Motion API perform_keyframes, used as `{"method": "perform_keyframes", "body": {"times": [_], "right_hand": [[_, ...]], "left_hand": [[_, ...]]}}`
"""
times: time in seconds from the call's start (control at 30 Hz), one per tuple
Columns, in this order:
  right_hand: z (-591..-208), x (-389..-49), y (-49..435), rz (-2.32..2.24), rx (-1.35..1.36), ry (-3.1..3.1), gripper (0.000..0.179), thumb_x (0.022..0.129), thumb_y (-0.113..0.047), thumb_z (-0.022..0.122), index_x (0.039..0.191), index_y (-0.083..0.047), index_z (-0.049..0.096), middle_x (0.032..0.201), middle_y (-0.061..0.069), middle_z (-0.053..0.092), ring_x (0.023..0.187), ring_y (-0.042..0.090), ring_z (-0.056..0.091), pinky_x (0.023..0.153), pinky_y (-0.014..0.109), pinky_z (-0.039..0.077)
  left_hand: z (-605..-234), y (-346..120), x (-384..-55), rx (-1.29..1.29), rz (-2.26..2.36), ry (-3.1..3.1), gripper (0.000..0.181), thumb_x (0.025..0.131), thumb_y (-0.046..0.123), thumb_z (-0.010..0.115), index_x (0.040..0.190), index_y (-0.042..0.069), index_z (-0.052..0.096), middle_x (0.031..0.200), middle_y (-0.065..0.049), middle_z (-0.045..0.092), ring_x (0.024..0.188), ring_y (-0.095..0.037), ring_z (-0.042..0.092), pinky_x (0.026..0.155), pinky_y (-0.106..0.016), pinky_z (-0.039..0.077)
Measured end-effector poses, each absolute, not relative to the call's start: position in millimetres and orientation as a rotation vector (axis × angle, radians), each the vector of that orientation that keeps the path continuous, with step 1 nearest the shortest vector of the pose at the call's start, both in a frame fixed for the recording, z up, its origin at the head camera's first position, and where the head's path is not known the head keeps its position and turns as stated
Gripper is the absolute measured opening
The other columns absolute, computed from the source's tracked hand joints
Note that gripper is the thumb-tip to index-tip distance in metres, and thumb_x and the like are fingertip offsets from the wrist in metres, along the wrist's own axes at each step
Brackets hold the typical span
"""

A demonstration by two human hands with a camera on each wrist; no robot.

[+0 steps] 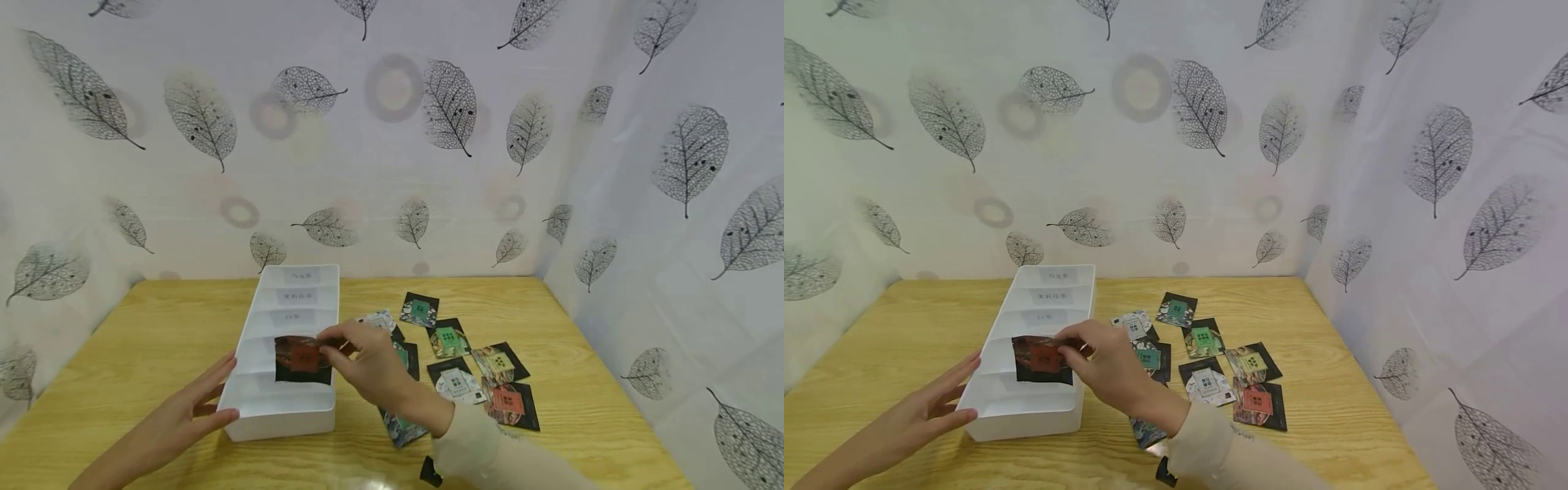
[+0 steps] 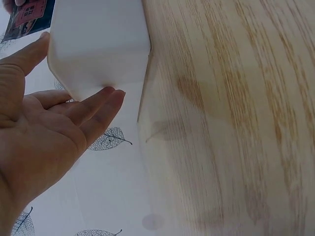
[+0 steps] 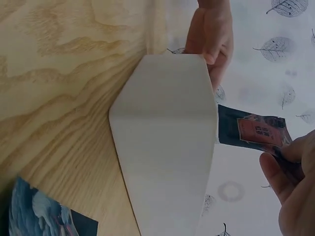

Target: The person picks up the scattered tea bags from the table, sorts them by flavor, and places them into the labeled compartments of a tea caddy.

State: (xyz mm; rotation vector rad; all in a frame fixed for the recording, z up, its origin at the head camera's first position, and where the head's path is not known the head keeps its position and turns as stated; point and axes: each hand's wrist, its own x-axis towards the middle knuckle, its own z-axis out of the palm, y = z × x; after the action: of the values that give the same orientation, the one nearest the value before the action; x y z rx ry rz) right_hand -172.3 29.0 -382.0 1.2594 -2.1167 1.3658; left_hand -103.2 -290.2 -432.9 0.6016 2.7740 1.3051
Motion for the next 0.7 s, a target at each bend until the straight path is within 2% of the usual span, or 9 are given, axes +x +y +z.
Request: {"method": "perform_keyframes", "body": {"times": [0.33, 0.53, 0.7], "right_hand": [[-395, -162, 20, 0.976, 1.367, -2.092, 0.018, 0.091, 0.005, 0.076, 0.105, -0.006, 0.071, 0.100, 0.004, 0.069, 0.088, 0.008, 0.066, 0.077, 0.006, 0.049], [-405, -158, 15, 0.662, 1.422, -1.989, 0.013, 0.089, 0.002, 0.077, 0.099, -0.006, 0.076, 0.094, 0.001, 0.069, 0.085, 0.006, 0.068, 0.081, 0.003, 0.046], [-411, -153, 14, 0.521, 1.485, -2.034, 0.012, 0.093, 0.000, 0.073, 0.099, -0.009, 0.078, 0.094, -0.001, 0.068, 0.083, 0.004, 0.066, 0.077, 0.001, 0.044]], "left_hand": [[-435, -290, -104, 0.662, 1.368, 2.777, 0.076, 0.097, 0.006, 0.072, 0.158, -0.007, 0.030, 0.161, -0.037, 0.023, 0.123, 0.018, 0.039, 0.085, -0.018, 0.054], [-433, -290, -103, 0.642, 1.364, 2.763, 0.076, 0.097, 0.007, 0.072, 0.159, -0.006, 0.029, 0.161, -0.037, 0.022, 0.118, 0.011, 0.050, 0.084, -0.020, 0.055], [-433, -290, -104, 0.618, 1.364, 2.744, 0.076, 0.098, 0.007, 0.071, 0.160, -0.005, 0.028, 0.161, -0.037, 0.021, 0.115, 0.010, 0.053, 0.083, -0.020, 0.055]]}}
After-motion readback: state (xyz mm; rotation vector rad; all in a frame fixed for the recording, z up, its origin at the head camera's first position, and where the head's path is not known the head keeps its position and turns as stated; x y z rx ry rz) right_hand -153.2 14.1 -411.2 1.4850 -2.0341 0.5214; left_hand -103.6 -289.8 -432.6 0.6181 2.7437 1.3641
